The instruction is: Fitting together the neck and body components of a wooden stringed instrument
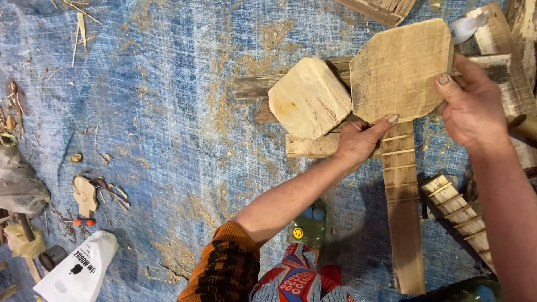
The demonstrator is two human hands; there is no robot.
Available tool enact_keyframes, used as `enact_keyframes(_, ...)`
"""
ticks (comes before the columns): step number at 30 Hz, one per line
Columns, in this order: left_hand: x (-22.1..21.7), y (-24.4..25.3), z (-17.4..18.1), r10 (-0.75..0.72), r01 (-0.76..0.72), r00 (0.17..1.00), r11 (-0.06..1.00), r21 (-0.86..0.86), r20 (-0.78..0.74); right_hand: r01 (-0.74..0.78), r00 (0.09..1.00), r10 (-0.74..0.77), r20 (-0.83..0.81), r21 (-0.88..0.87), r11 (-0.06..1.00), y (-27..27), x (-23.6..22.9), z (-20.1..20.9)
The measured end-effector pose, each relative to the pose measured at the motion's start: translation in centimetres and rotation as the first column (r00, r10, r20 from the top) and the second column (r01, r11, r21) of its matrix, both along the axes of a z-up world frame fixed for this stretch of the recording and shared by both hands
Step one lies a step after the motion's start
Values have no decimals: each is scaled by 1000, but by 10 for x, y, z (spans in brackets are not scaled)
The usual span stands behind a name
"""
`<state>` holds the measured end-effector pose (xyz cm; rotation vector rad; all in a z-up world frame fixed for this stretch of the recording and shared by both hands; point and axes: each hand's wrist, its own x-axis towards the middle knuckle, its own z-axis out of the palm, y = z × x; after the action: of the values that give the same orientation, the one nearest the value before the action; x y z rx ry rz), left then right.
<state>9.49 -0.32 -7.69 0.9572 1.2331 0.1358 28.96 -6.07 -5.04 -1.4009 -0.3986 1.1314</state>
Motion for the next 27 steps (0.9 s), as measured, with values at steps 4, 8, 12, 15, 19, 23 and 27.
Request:
enact_keyframes(4, -3, -4, -3, 12, -13, 999, 1000, 17, 36, 10, 1000, -10, 8, -4, 1000, -8, -25, 24)
enact_keyframes(8, -6, -12, -3, -37, 28, 994, 995, 92, 98, 55, 992, -48, 120, -63, 996, -21, -43, 20)
enact_keyframes(12, -12, -17, 20, -76, 46, 984, 982, 185, 160, 94, 984, -120, -131, -186, 978, -39, -41, 20)
enact_keyframes(15, -15, -23, 27, -104, 67, 977, 979, 193, 189, 0, 988, -43, -150, -276, 961, -48, -40, 31)
enact_keyframes(19, -17, -29, 55, -41, -7, 969, 981, 195, 242, -37, 993, 9, -118, -233, 972, -52, -46, 51)
enact_keyframes(23, -20, -37, 82, -28, -7, 949, 994, 110, 313, -2, 977, -10, -212, -56, 998, -68, -46, 55)
enact_keyframes(27, -36, -44, 112, -40, 10, 933, 996, 85, 357, 66, 984, -66, -167, -7, 998, -89, -43, 40)
